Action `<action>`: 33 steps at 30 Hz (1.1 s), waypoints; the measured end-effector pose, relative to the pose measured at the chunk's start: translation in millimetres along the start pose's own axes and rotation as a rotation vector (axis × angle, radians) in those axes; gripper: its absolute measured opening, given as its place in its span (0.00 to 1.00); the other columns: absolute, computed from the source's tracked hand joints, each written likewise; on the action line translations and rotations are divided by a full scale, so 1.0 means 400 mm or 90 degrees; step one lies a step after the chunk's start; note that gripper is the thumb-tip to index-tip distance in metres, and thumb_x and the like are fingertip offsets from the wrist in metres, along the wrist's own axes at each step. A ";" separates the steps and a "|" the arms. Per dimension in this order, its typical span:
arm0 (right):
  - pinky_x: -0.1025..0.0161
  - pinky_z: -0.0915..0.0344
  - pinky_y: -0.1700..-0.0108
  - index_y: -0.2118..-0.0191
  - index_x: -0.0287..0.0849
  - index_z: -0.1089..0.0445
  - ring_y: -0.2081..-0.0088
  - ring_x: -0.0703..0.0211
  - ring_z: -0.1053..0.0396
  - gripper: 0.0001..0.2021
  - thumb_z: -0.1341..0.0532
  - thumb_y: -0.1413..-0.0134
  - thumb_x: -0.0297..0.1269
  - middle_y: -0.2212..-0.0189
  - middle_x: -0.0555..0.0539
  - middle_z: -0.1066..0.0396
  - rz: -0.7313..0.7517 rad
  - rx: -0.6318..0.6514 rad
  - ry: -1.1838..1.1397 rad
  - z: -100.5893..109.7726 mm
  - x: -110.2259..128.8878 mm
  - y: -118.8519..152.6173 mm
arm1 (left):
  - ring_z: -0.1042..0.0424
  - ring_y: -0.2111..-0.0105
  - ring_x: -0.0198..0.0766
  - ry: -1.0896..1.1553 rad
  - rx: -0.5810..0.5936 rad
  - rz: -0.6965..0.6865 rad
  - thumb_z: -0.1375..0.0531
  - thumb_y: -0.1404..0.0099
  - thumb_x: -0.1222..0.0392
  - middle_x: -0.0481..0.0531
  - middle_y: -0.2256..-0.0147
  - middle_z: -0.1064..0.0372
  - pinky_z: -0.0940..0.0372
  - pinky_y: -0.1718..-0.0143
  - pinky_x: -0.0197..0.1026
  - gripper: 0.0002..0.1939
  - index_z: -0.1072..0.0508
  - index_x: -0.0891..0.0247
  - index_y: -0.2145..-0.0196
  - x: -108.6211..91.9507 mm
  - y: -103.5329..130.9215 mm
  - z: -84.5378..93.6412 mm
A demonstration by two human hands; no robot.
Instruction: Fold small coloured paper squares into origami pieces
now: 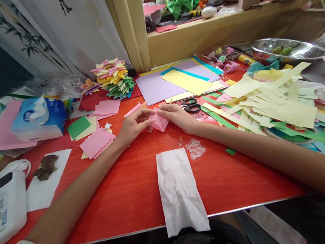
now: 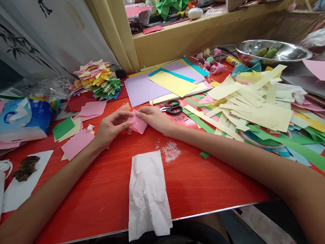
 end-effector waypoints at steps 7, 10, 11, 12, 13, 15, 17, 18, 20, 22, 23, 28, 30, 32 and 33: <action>0.68 0.44 0.69 0.67 0.36 0.33 0.70 0.66 0.39 0.15 0.47 0.47 0.44 0.71 0.47 0.32 0.001 -0.008 0.004 0.002 0.000 -0.001 | 0.32 0.68 0.31 -0.065 0.030 -0.038 0.40 0.47 0.58 0.52 0.59 0.35 0.33 0.69 0.34 0.17 0.33 0.64 0.58 -0.008 0.003 -0.008; 0.68 0.44 0.69 0.67 0.36 0.33 0.70 0.66 0.39 0.15 0.47 0.47 0.44 0.71 0.47 0.33 0.002 -0.008 0.003 0.003 0.000 -0.001 | 0.33 0.68 0.31 -0.078 0.020 -0.047 0.40 0.47 0.58 0.52 0.61 0.35 0.34 0.69 0.34 0.17 0.32 0.64 0.59 -0.010 0.003 -0.009; 0.68 0.44 0.69 0.67 0.36 0.33 0.71 0.66 0.40 0.15 0.47 0.47 0.44 0.71 0.47 0.34 0.002 -0.006 0.004 0.003 0.000 -0.001 | 0.33 0.70 0.31 -0.072 0.019 -0.045 0.40 0.46 0.57 0.51 0.62 0.34 0.34 0.70 0.35 0.16 0.32 0.64 0.59 -0.009 0.002 -0.009; 0.68 0.44 0.69 0.68 0.36 0.33 0.71 0.66 0.40 0.15 0.47 0.47 0.44 0.71 0.48 0.34 0.001 -0.004 0.005 0.003 0.001 -0.001 | 0.33 0.71 0.30 -0.067 0.016 -0.043 0.40 0.47 0.57 0.51 0.63 0.34 0.34 0.71 0.35 0.16 0.32 0.65 0.60 -0.008 0.001 -0.009; 0.68 0.44 0.70 0.68 0.36 0.33 0.71 0.66 0.40 0.15 0.47 0.47 0.44 0.72 0.48 0.34 0.001 -0.003 0.004 0.003 0.001 -0.001 | 0.33 0.72 0.30 -0.063 0.012 -0.039 0.40 0.47 0.57 0.51 0.64 0.34 0.34 0.71 0.35 0.16 0.32 0.65 0.61 -0.006 0.001 -0.008; 0.68 0.45 0.70 0.69 0.37 0.34 0.72 0.67 0.41 0.14 0.47 0.46 0.44 0.73 0.49 0.36 0.002 0.001 0.002 0.003 0.001 -0.001 | 0.33 0.74 0.30 -0.062 0.004 -0.030 0.39 0.47 0.56 0.49 0.68 0.33 0.35 0.71 0.36 0.15 0.31 0.65 0.63 -0.003 0.000 -0.007; 0.68 0.45 0.70 0.70 0.37 0.35 0.73 0.67 0.41 0.14 0.48 0.46 0.43 0.74 0.49 0.36 0.005 0.005 0.003 0.003 0.001 -0.001 | 0.33 0.76 0.30 -0.062 0.002 -0.021 0.39 0.48 0.56 0.48 0.71 0.34 0.35 0.72 0.36 0.14 0.31 0.65 0.64 -0.001 0.000 -0.005; 0.68 0.45 0.70 0.71 0.37 0.35 0.73 0.67 0.41 0.13 0.48 0.46 0.43 0.74 0.49 0.36 0.007 0.006 0.005 0.003 0.001 -0.001 | 0.33 0.77 0.30 -0.061 0.003 -0.017 0.39 0.48 0.57 0.47 0.73 0.34 0.36 0.73 0.35 0.13 0.31 0.65 0.65 0.000 0.000 -0.005; 0.68 0.45 0.71 0.71 0.37 0.36 0.73 0.67 0.41 0.13 0.48 0.46 0.43 0.73 0.49 0.36 0.011 0.008 0.015 0.002 0.002 -0.001 | 0.33 0.78 0.30 -0.059 0.007 -0.013 0.39 0.47 0.57 0.46 0.75 0.35 0.36 0.73 0.35 0.13 0.32 0.65 0.65 0.002 0.001 -0.004; 0.68 0.45 0.71 0.71 0.37 0.36 0.72 0.67 0.41 0.13 0.48 0.45 0.43 0.73 0.49 0.36 0.013 0.007 0.024 0.002 0.003 0.000 | 0.33 0.78 0.30 -0.055 0.011 -0.011 0.39 0.47 0.57 0.46 0.76 0.35 0.36 0.74 0.35 0.12 0.32 0.65 0.65 0.001 0.001 -0.005; 0.68 0.45 0.71 0.71 0.37 0.36 0.72 0.67 0.40 0.13 0.48 0.45 0.43 0.73 0.49 0.36 0.013 0.007 0.027 0.002 0.003 0.001 | 0.33 0.78 0.30 -0.053 0.012 -0.010 0.39 0.47 0.57 0.46 0.76 0.35 0.36 0.74 0.35 0.12 0.32 0.65 0.65 0.000 0.000 -0.005; 0.68 0.45 0.71 0.70 0.37 0.35 0.72 0.66 0.39 0.14 0.49 0.45 0.43 0.72 0.48 0.34 0.014 0.007 0.038 0.001 0.005 0.002 | 0.33 0.79 0.30 -0.044 0.013 0.000 0.39 0.48 0.59 0.45 0.77 0.35 0.36 0.75 0.35 0.12 0.32 0.66 0.66 -0.006 -0.001 -0.007; 0.68 0.45 0.71 0.70 0.37 0.35 0.71 0.66 0.39 0.14 0.49 0.45 0.44 0.72 0.47 0.33 0.015 0.008 0.041 0.001 0.003 0.001 | 0.33 0.80 0.30 -0.042 0.013 0.000 0.39 0.47 0.59 0.44 0.78 0.35 0.36 0.75 0.35 0.11 0.32 0.65 0.66 -0.007 -0.001 -0.008; 0.68 0.45 0.71 0.70 0.37 0.35 0.72 0.66 0.39 0.15 0.49 0.45 0.44 0.72 0.47 0.33 0.015 0.012 0.043 0.001 0.001 0.000 | 0.33 0.80 0.30 -0.039 0.014 -0.001 0.39 0.47 0.59 0.44 0.79 0.35 0.36 0.75 0.35 0.11 0.33 0.65 0.66 -0.007 0.000 -0.009; 0.68 0.45 0.71 0.70 0.37 0.35 0.72 0.66 0.39 0.15 0.49 0.45 0.45 0.72 0.47 0.33 0.016 0.013 0.046 0.001 0.000 0.000 | 0.33 0.80 0.30 -0.038 0.015 -0.001 0.39 0.47 0.59 0.44 0.79 0.35 0.36 0.75 0.35 0.11 0.33 0.65 0.67 -0.006 0.000 -0.009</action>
Point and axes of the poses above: each hand's wrist, its own y-axis away from the middle knuckle, its own z-axis out of the back of the hand, x = y × z, the point moved 2 cm from there along -y, towards the middle knuckle
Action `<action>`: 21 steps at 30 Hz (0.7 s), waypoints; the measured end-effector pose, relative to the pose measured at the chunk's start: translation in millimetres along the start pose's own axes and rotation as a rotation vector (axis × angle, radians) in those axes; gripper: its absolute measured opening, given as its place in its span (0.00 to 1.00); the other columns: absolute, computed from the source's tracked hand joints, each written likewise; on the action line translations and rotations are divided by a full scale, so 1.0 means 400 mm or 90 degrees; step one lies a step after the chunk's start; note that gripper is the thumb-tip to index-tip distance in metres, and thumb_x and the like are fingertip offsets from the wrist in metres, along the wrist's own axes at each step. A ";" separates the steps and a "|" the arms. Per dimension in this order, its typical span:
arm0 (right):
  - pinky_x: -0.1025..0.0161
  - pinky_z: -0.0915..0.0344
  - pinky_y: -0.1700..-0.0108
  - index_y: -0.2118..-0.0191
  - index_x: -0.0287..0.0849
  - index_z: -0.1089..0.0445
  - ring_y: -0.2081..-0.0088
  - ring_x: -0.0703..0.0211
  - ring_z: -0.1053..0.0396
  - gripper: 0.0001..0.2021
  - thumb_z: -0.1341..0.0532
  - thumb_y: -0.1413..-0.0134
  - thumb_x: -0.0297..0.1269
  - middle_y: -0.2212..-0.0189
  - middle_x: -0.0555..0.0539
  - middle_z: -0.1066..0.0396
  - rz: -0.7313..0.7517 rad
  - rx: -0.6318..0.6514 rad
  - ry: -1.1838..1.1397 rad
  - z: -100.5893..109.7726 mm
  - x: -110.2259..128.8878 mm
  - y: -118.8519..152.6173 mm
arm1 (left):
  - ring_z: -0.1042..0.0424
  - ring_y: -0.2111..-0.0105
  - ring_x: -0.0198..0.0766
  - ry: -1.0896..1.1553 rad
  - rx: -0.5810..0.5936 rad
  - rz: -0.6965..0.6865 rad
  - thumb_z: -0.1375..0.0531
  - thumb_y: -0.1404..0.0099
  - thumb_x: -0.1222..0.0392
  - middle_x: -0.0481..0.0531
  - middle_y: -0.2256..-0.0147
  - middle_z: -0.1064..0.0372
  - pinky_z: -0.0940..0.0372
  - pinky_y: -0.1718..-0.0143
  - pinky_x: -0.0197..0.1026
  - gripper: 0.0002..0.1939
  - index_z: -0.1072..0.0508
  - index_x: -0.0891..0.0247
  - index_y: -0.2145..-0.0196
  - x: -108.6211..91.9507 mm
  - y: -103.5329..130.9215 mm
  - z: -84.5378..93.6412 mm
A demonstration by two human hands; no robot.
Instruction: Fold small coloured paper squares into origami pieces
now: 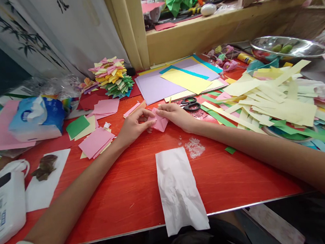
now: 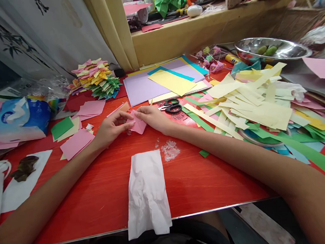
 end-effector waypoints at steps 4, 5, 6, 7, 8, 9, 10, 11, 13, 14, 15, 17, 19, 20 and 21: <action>0.68 0.46 0.72 0.70 0.37 0.36 0.73 0.67 0.41 0.16 0.49 0.45 0.46 0.73 0.48 0.35 0.000 -0.003 0.021 0.001 -0.002 0.000 | 0.33 0.80 0.30 0.005 0.002 0.012 0.39 0.47 0.59 0.44 0.79 0.36 0.36 0.75 0.35 0.11 0.34 0.65 0.67 0.006 -0.001 0.000; 0.68 0.47 0.72 0.71 0.37 0.36 0.73 0.67 0.41 0.16 0.49 0.45 0.46 0.74 0.49 0.35 -0.001 -0.003 0.025 0.001 -0.002 0.000 | 0.33 0.80 0.31 0.009 0.003 0.016 0.39 0.47 0.59 0.44 0.79 0.36 0.36 0.76 0.35 0.11 0.35 0.65 0.67 0.008 -0.002 0.000; 0.68 0.47 0.72 0.71 0.37 0.37 0.74 0.67 0.42 0.16 0.49 0.45 0.47 0.74 0.49 0.36 -0.001 -0.002 0.028 0.001 -0.002 -0.001 | 0.33 0.80 0.30 0.015 0.006 0.022 0.39 0.48 0.59 0.44 0.78 0.36 0.36 0.76 0.35 0.11 0.35 0.65 0.68 0.010 -0.003 0.001; 0.68 0.47 0.72 0.72 0.37 0.38 0.74 0.68 0.43 0.16 0.49 0.46 0.47 0.75 0.50 0.37 0.000 -0.002 0.029 0.001 -0.002 -0.001 | 0.33 0.80 0.30 0.021 0.009 0.027 0.38 0.48 0.59 0.44 0.78 0.36 0.36 0.76 0.35 0.11 0.36 0.65 0.68 0.012 -0.004 0.001; 0.68 0.48 0.72 0.73 0.37 0.38 0.74 0.68 0.44 0.16 0.49 0.46 0.47 0.76 0.50 0.39 0.002 -0.002 0.030 0.001 -0.002 -0.001 | 0.33 0.81 0.30 0.027 0.013 0.031 0.38 0.49 0.59 0.44 0.77 0.36 0.36 0.77 0.35 0.11 0.36 0.65 0.69 0.014 -0.005 0.001; 0.68 0.48 0.72 0.74 0.38 0.39 0.74 0.68 0.45 0.16 0.48 0.46 0.47 0.76 0.51 0.40 0.004 -0.001 0.030 0.001 -0.002 -0.002 | 0.34 0.81 0.29 0.032 0.017 0.033 0.38 0.49 0.59 0.44 0.77 0.36 0.36 0.77 0.34 0.12 0.36 0.65 0.70 0.015 -0.006 0.001; 0.68 0.48 0.72 0.74 0.38 0.39 0.74 0.68 0.45 0.16 0.48 0.46 0.47 0.76 0.51 0.40 0.007 0.001 0.030 0.001 -0.002 -0.002 | 0.34 0.81 0.28 0.035 0.022 0.034 0.37 0.49 0.59 0.44 0.77 0.36 0.36 0.77 0.34 0.12 0.36 0.65 0.71 0.016 -0.007 0.001; 0.68 0.49 0.72 0.74 0.38 0.39 0.74 0.68 0.46 0.16 0.48 0.46 0.46 0.76 0.51 0.41 0.010 0.004 0.030 0.000 -0.003 -0.003 | 0.34 0.81 0.28 0.038 0.026 0.035 0.37 0.50 0.59 0.43 0.77 0.37 0.37 0.78 0.34 0.12 0.37 0.65 0.72 0.016 -0.008 0.001; 0.68 0.49 0.72 0.74 0.38 0.40 0.74 0.68 0.46 0.15 0.48 0.46 0.46 0.76 0.51 0.41 0.014 0.011 0.029 0.000 -0.003 -0.003 | 0.35 0.81 0.28 0.044 0.030 0.034 0.37 0.50 0.59 0.43 0.78 0.37 0.37 0.78 0.33 0.12 0.37 0.65 0.72 0.017 -0.008 0.001; 0.68 0.49 0.72 0.74 0.38 0.40 0.74 0.68 0.46 0.15 0.48 0.46 0.46 0.76 0.51 0.42 0.016 0.014 0.030 -0.001 -0.003 -0.003 | 0.35 0.81 0.28 0.047 0.031 0.035 0.37 0.50 0.59 0.44 0.77 0.37 0.37 0.78 0.33 0.12 0.37 0.65 0.72 0.017 -0.009 0.001; 0.68 0.49 0.72 0.74 0.38 0.40 0.74 0.68 0.47 0.15 0.48 0.46 0.46 0.76 0.51 0.42 0.017 0.017 0.030 -0.001 -0.002 -0.003 | 0.35 0.81 0.28 0.048 0.030 0.036 0.37 0.50 0.59 0.44 0.77 0.37 0.37 0.78 0.33 0.12 0.37 0.65 0.72 0.018 -0.009 0.001; 0.68 0.49 0.72 0.74 0.38 0.40 0.75 0.68 0.48 0.15 0.48 0.46 0.46 0.77 0.52 0.43 0.020 0.029 0.029 -0.003 0.000 -0.003 | 0.35 0.81 0.28 0.049 0.027 0.038 0.37 0.50 0.59 0.44 0.77 0.37 0.37 0.78 0.34 0.12 0.37 0.65 0.72 0.019 -0.009 0.001; 0.68 0.49 0.73 0.74 0.38 0.40 0.75 0.68 0.48 0.15 0.48 0.46 0.46 0.77 0.52 0.43 0.018 0.041 0.025 -0.004 0.002 -0.002 | 0.35 0.81 0.28 0.050 0.026 0.039 0.37 0.50 0.59 0.44 0.77 0.37 0.37 0.78 0.33 0.12 0.38 0.65 0.73 0.021 -0.009 0.001; 0.68 0.49 0.73 0.74 0.38 0.40 0.75 0.68 0.48 0.15 0.47 0.46 0.46 0.77 0.52 0.43 0.016 0.044 0.025 -0.005 0.004 -0.002 | 0.36 0.81 0.28 0.051 0.024 0.040 0.37 0.50 0.59 0.44 0.77 0.37 0.37 0.79 0.33 0.12 0.38 0.65 0.73 0.021 -0.009 0.001; 0.68 0.50 0.73 0.74 0.38 0.40 0.75 0.68 0.47 0.14 0.47 0.47 0.45 0.77 0.52 0.43 0.012 0.044 0.026 -0.005 0.005 -0.001 | 0.36 0.81 0.27 0.053 0.023 0.041 0.37 0.50 0.60 0.44 0.77 0.37 0.37 0.79 0.33 0.12 0.38 0.65 0.73 0.021 -0.009 0.001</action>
Point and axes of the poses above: each hand's wrist, its own y-axis away from the middle knuckle, its own z-axis out of the back of the hand, x = y × z, the point moved 2 cm from there along -y, towards the middle knuckle
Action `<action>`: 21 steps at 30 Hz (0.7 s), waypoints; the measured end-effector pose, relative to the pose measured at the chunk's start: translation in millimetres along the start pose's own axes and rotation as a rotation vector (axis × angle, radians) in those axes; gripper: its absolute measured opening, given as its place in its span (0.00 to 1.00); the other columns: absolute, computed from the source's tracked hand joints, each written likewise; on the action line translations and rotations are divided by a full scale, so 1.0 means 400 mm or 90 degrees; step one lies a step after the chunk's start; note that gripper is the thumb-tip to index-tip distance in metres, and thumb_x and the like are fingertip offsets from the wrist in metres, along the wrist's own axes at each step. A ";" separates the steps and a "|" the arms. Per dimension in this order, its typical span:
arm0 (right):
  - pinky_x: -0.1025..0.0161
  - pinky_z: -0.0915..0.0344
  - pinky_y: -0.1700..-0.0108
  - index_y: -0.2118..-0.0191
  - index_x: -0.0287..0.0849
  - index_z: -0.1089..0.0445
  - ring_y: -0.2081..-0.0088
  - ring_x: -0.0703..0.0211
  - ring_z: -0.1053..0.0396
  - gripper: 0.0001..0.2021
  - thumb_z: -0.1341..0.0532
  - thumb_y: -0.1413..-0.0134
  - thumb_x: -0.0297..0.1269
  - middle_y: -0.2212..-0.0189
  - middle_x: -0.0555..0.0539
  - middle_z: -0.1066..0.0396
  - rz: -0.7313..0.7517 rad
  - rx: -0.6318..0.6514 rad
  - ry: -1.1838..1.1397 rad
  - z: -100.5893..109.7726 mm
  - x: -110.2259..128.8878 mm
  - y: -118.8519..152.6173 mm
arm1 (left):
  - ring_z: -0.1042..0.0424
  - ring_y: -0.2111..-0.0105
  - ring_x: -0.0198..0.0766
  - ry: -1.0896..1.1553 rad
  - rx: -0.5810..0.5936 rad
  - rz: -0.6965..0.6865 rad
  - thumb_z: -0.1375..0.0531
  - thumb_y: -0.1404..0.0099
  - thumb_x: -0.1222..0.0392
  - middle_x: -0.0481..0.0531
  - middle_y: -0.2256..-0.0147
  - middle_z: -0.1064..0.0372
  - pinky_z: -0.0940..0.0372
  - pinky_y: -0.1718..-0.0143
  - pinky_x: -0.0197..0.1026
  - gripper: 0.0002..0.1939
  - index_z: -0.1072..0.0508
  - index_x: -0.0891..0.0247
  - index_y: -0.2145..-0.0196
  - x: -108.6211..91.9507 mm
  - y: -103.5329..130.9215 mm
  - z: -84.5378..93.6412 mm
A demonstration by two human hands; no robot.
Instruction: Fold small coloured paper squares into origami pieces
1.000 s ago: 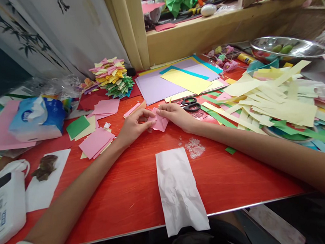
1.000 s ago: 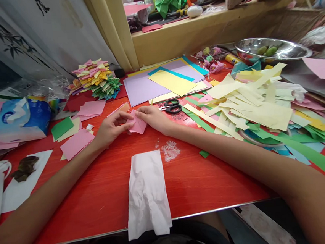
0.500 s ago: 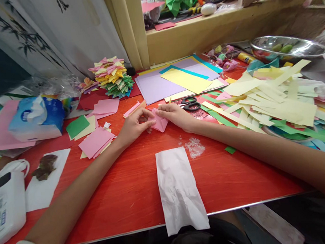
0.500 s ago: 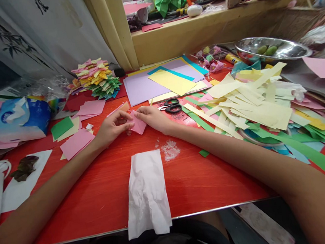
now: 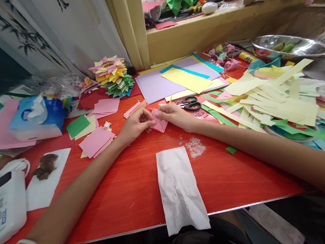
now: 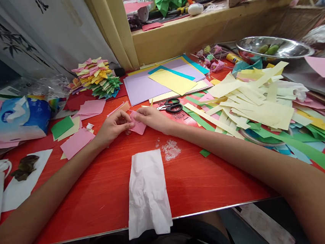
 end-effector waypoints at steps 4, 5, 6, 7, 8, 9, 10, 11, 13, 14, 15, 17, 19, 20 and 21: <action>0.68 0.50 0.74 0.75 0.38 0.40 0.76 0.69 0.47 0.13 0.45 0.48 0.44 0.78 0.52 0.43 -0.015 -0.010 0.015 0.000 0.006 0.003 | 0.36 0.81 0.28 0.007 -0.007 0.003 0.37 0.50 0.60 0.44 0.77 0.38 0.37 0.79 0.33 0.12 0.38 0.64 0.73 -0.002 0.001 0.000; 0.68 0.50 0.74 0.74 0.38 0.39 0.76 0.68 0.47 0.14 0.46 0.48 0.44 0.78 0.52 0.42 -0.019 -0.011 0.015 0.000 0.006 0.003 | 0.36 0.81 0.28 0.007 -0.007 0.003 0.37 0.51 0.60 0.44 0.77 0.39 0.37 0.79 0.33 0.12 0.38 0.64 0.73 -0.002 0.001 0.001; 0.68 0.49 0.74 0.74 0.38 0.38 0.76 0.68 0.47 0.14 0.46 0.47 0.44 0.77 0.51 0.41 -0.023 -0.012 0.015 0.000 0.006 0.004 | 0.35 0.81 0.28 0.007 -0.006 0.003 0.37 0.51 0.60 0.44 0.77 0.39 0.37 0.79 0.33 0.12 0.38 0.64 0.73 -0.002 0.001 0.001; 0.68 0.49 0.74 0.73 0.38 0.38 0.76 0.68 0.46 0.14 0.46 0.47 0.45 0.77 0.51 0.40 -0.025 -0.012 0.013 -0.001 0.005 0.003 | 0.36 0.81 0.28 0.007 -0.005 0.001 0.37 0.50 0.60 0.44 0.77 0.39 0.36 0.79 0.33 0.12 0.38 0.64 0.73 -0.002 0.001 0.001; 0.68 0.49 0.74 0.73 0.38 0.37 0.76 0.68 0.46 0.14 0.47 0.47 0.45 0.77 0.51 0.40 -0.026 -0.011 0.011 -0.002 0.004 0.003 | 0.36 0.81 0.28 0.007 -0.004 -0.001 0.37 0.50 0.60 0.44 0.77 0.39 0.36 0.79 0.33 0.12 0.38 0.64 0.73 -0.001 0.001 0.001; 0.69 0.48 0.74 0.73 0.38 0.37 0.76 0.68 0.45 0.14 0.47 0.47 0.45 0.76 0.51 0.39 -0.025 -0.011 0.009 -0.002 0.003 0.003 | 0.36 0.80 0.28 0.008 -0.002 -0.003 0.37 0.50 0.60 0.44 0.76 0.39 0.37 0.79 0.33 0.12 0.38 0.64 0.73 0.000 0.001 0.001; 0.69 0.48 0.74 0.73 0.38 0.37 0.75 0.68 0.45 0.15 0.47 0.47 0.45 0.76 0.51 0.39 -0.024 -0.013 0.005 -0.003 0.001 0.002 | 0.36 0.80 0.28 0.010 0.000 -0.006 0.37 0.50 0.60 0.44 0.76 0.38 0.37 0.79 0.34 0.12 0.38 0.64 0.73 0.001 0.001 0.001; 0.69 0.48 0.74 0.73 0.38 0.37 0.75 0.68 0.45 0.15 0.47 0.47 0.46 0.76 0.51 0.39 -0.022 -0.016 -0.001 -0.003 0.000 0.002 | 0.36 0.80 0.28 0.010 0.002 -0.008 0.37 0.50 0.59 0.45 0.75 0.38 0.37 0.79 0.34 0.12 0.38 0.64 0.73 0.001 0.001 0.001; 0.69 0.48 0.73 0.73 0.37 0.38 0.75 0.68 0.44 0.16 0.48 0.46 0.46 0.76 0.50 0.39 -0.016 -0.022 -0.009 -0.002 -0.002 0.002 | 0.36 0.80 0.28 0.005 0.005 -0.011 0.37 0.50 0.59 0.45 0.74 0.38 0.37 0.78 0.34 0.12 0.38 0.64 0.73 0.002 0.000 0.001; 0.69 0.48 0.73 0.73 0.37 0.37 0.75 0.68 0.44 0.16 0.48 0.46 0.46 0.76 0.50 0.39 -0.012 -0.022 -0.008 -0.002 -0.002 0.002 | 0.36 0.79 0.28 0.001 0.007 -0.012 0.37 0.50 0.59 0.46 0.74 0.38 0.37 0.78 0.34 0.12 0.38 0.64 0.73 0.001 0.001 0.001; 0.69 0.48 0.73 0.73 0.37 0.37 0.75 0.68 0.44 0.16 0.48 0.46 0.46 0.76 0.50 0.39 -0.008 -0.020 -0.004 -0.002 -0.002 0.002 | 0.36 0.79 0.28 -0.003 0.009 -0.011 0.37 0.50 0.59 0.46 0.73 0.38 0.37 0.78 0.34 0.12 0.38 0.64 0.72 0.001 0.001 0.001; 0.68 0.48 0.73 0.72 0.37 0.37 0.75 0.68 0.45 0.15 0.48 0.46 0.45 0.76 0.50 0.39 -0.002 -0.015 0.012 -0.001 -0.002 0.002 | 0.36 0.78 0.28 -0.007 0.013 -0.010 0.37 0.49 0.59 0.48 0.72 0.37 0.36 0.78 0.34 0.12 0.38 0.64 0.72 0.000 0.001 0.000; 0.68 0.49 0.73 0.72 0.37 0.37 0.75 0.68 0.45 0.14 0.48 0.46 0.44 0.76 0.50 0.39 0.000 -0.021 0.028 0.000 -0.002 0.001 | 0.35 0.76 0.29 -0.008 0.014 -0.010 0.38 0.49 0.58 0.48 0.70 0.37 0.35 0.78 0.34 0.12 0.37 0.64 0.71 -0.001 0.002 0.000; 0.68 0.49 0.73 0.73 0.37 0.37 0.75 0.68 0.46 0.14 0.48 0.46 0.44 0.76 0.50 0.40 -0.002 -0.023 0.034 0.001 -0.002 0.001 | 0.35 0.76 0.29 -0.009 0.013 -0.011 0.38 0.48 0.58 0.49 0.70 0.37 0.35 0.78 0.34 0.12 0.37 0.64 0.70 -0.001 0.002 0.000; 0.68 0.49 0.73 0.73 0.38 0.37 0.75 0.68 0.46 0.14 0.48 0.46 0.43 0.76 0.51 0.40 -0.003 -0.026 0.038 0.001 -0.001 0.001 | 0.35 0.75 0.30 -0.010 0.012 -0.012 0.38 0.48 0.58 0.49 0.70 0.37 0.35 0.78 0.34 0.11 0.36 0.64 0.70 -0.001 0.002 0.000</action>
Point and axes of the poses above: each hand's wrist, its own y-axis away from the middle knuckle, its own z-axis out of the back of the hand, x = y × z, the point moved 2 cm from there along -y, towards the middle knuckle
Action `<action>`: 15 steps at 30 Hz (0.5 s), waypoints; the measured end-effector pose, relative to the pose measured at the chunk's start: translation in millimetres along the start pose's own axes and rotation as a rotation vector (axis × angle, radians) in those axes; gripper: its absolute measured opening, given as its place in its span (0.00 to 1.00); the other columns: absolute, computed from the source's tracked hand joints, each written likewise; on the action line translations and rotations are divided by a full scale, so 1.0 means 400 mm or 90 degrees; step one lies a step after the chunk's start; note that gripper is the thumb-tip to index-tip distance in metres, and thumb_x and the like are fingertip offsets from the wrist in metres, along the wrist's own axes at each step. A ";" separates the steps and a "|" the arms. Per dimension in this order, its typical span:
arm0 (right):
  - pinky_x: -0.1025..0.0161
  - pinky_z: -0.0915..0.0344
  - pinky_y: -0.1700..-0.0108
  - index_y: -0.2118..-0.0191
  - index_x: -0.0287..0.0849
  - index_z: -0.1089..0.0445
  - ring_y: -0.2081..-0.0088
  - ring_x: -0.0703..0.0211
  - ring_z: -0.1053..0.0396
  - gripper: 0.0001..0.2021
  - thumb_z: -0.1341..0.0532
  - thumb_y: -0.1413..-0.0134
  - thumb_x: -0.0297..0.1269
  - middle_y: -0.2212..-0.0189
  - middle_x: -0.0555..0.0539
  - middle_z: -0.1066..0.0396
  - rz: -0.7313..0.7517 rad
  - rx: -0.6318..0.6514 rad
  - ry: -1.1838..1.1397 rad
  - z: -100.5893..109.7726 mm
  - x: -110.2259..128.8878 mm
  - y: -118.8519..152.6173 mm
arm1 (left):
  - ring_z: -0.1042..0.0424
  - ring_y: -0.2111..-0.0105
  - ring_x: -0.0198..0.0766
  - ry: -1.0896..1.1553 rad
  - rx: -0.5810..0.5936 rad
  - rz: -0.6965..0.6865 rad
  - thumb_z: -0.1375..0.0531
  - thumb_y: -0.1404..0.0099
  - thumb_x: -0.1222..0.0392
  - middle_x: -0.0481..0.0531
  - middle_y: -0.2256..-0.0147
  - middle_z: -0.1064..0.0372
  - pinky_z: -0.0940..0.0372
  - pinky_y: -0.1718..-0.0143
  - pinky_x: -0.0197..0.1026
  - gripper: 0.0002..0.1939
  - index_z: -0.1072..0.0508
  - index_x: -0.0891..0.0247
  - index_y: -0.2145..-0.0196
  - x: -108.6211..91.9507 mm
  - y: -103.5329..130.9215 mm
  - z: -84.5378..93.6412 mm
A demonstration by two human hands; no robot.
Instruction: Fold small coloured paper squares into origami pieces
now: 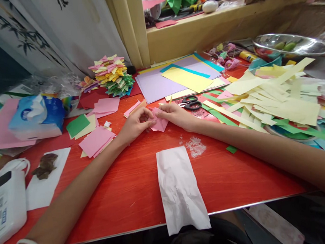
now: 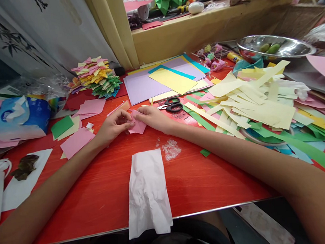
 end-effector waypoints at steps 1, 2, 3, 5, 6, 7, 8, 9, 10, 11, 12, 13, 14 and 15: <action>0.68 0.49 0.73 0.73 0.38 0.37 0.75 0.68 0.46 0.13 0.47 0.46 0.43 0.76 0.51 0.40 -0.002 -0.003 0.002 0.000 0.001 0.000 | 0.36 0.75 0.30 -0.001 -0.001 -0.002 0.38 0.48 0.58 0.49 0.70 0.38 0.34 0.78 0.33 0.11 0.36 0.65 0.70 0.000 0.000 0.000; 0.68 0.49 0.73 0.73 0.38 0.37 0.75 0.68 0.46 0.13 0.47 0.46 0.43 0.76 0.51 0.41 -0.005 -0.005 0.002 0.000 0.002 0.000 | 0.36 0.75 0.29 -0.002 -0.002 -0.004 0.38 0.48 0.58 0.48 0.71 0.38 0.34 0.78 0.33 0.11 0.36 0.65 0.70 0.000 0.000 0.000; 0.68 0.50 0.73 0.73 0.38 0.38 0.75 0.68 0.47 0.13 0.47 0.46 0.43 0.77 0.51 0.41 -0.008 -0.006 0.001 0.000 0.003 0.000 | 0.36 0.75 0.29 -0.003 -0.002 -0.005 0.38 0.48 0.58 0.48 0.71 0.39 0.34 0.78 0.33 0.11 0.36 0.64 0.70 0.000 0.000 0.000; 0.68 0.50 0.74 0.74 0.38 0.38 0.75 0.68 0.47 0.12 0.47 0.47 0.42 0.77 0.51 0.42 -0.013 -0.006 -0.004 -0.001 0.006 0.000 | 0.36 0.75 0.29 -0.002 -0.002 -0.006 0.38 0.48 0.58 0.48 0.71 0.39 0.34 0.78 0.33 0.11 0.35 0.64 0.70 0.001 0.000 0.000; 0.68 0.50 0.74 0.74 0.38 0.39 0.76 0.68 0.48 0.12 0.47 0.47 0.41 0.77 0.52 0.42 -0.015 -0.005 -0.005 -0.001 0.007 0.000 | 0.36 0.75 0.29 -0.002 -0.001 -0.006 0.38 0.48 0.58 0.48 0.71 0.39 0.34 0.78 0.33 0.11 0.35 0.64 0.70 0.001 0.000 0.000; 0.67 0.50 0.74 0.74 0.38 0.39 0.76 0.68 0.48 0.12 0.47 0.47 0.41 0.77 0.52 0.42 -0.016 -0.005 -0.005 -0.001 0.008 0.000 | 0.36 0.75 0.29 -0.003 -0.002 -0.006 0.38 0.48 0.58 0.48 0.71 0.39 0.34 0.78 0.33 0.10 0.35 0.64 0.70 0.001 -0.001 0.000; 0.67 0.50 0.74 0.75 0.38 0.39 0.76 0.68 0.48 0.12 0.47 0.47 0.41 0.78 0.52 0.43 -0.016 -0.005 -0.004 -0.001 0.008 0.000 | 0.36 0.76 0.29 -0.004 -0.002 -0.005 0.38 0.48 0.58 0.48 0.71 0.38 0.34 0.78 0.33 0.10 0.35 0.64 0.70 0.002 -0.001 0.000; 0.67 0.50 0.74 0.75 0.38 0.39 0.76 0.68 0.48 0.12 0.47 0.47 0.40 0.77 0.52 0.43 -0.015 -0.006 -0.003 -0.001 0.008 0.000 | 0.36 0.76 0.29 -0.006 -0.003 -0.005 0.39 0.48 0.58 0.48 0.71 0.38 0.34 0.79 0.33 0.10 0.35 0.64 0.70 0.002 -0.001 0.000; 0.67 0.50 0.74 0.75 0.38 0.39 0.76 0.68 0.48 0.11 0.47 0.47 0.40 0.77 0.52 0.43 -0.015 -0.007 -0.001 0.000 0.008 0.000 | 0.36 0.76 0.29 -0.006 -0.004 -0.005 0.39 0.48 0.58 0.48 0.71 0.38 0.34 0.79 0.33 0.10 0.35 0.64 0.70 0.003 -0.001 0.000; 0.67 0.50 0.74 0.75 0.38 0.39 0.75 0.68 0.47 0.11 0.47 0.47 0.40 0.77 0.51 0.42 -0.017 -0.008 -0.001 0.000 0.007 0.000 | 0.36 0.76 0.29 -0.006 -0.006 -0.004 0.39 0.48 0.58 0.48 0.71 0.38 0.34 0.79 0.33 0.10 0.35 0.64 0.70 0.003 -0.001 0.000; 0.68 0.50 0.74 0.75 0.38 0.39 0.75 0.68 0.47 0.11 0.46 0.47 0.40 0.77 0.51 0.42 -0.019 -0.009 -0.001 -0.001 0.007 -0.001 | 0.36 0.76 0.29 -0.005 -0.008 -0.004 0.38 0.48 0.58 0.48 0.71 0.38 0.34 0.79 0.33 0.10 0.35 0.64 0.70 0.004 -0.001 0.000; 0.68 0.50 0.74 0.74 0.38 0.39 0.75 0.68 0.47 0.11 0.46 0.48 0.40 0.77 0.51 0.42 -0.022 -0.009 -0.002 -0.001 0.006 -0.001 | 0.36 0.77 0.29 -0.003 -0.009 -0.003 0.38 0.48 0.58 0.48 0.71 0.37 0.35 0.79 0.33 0.10 0.35 0.64 0.70 0.004 -0.001 0.000; 0.68 0.50 0.74 0.74 0.38 0.38 0.76 0.68 0.47 0.11 0.46 0.48 0.40 0.77 0.51 0.42 -0.025 -0.010 -0.004 -0.001 0.005 -0.001 | 0.36 0.77 0.29 -0.001 -0.009 -0.002 0.38 0.48 0.58 0.48 0.71 0.37 0.35 0.79 0.33 0.10 0.35 0.64 0.70 0.005 -0.001 0.000; 0.68 0.50 0.75 0.74 0.38 0.38 0.76 0.68 0.47 0.11 0.46 0.48 0.40 0.77 0.51 0.42 -0.027 -0.011 -0.007 -0.002 0.004 -0.002 | 0.36 0.77 0.29 -0.001 -0.009 -0.002 0.38 0.48 0.58 0.48 0.71 0.37 0.35 0.79 0.32 0.11 0.35 0.64 0.70 0.005 -0.001 0.000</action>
Point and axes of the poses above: each hand's wrist, its own y-axis away from the middle knuckle, its own z-axis out of the back of the hand, x = y × z, the point moved 2 cm from there along -y, towards the middle knuckle
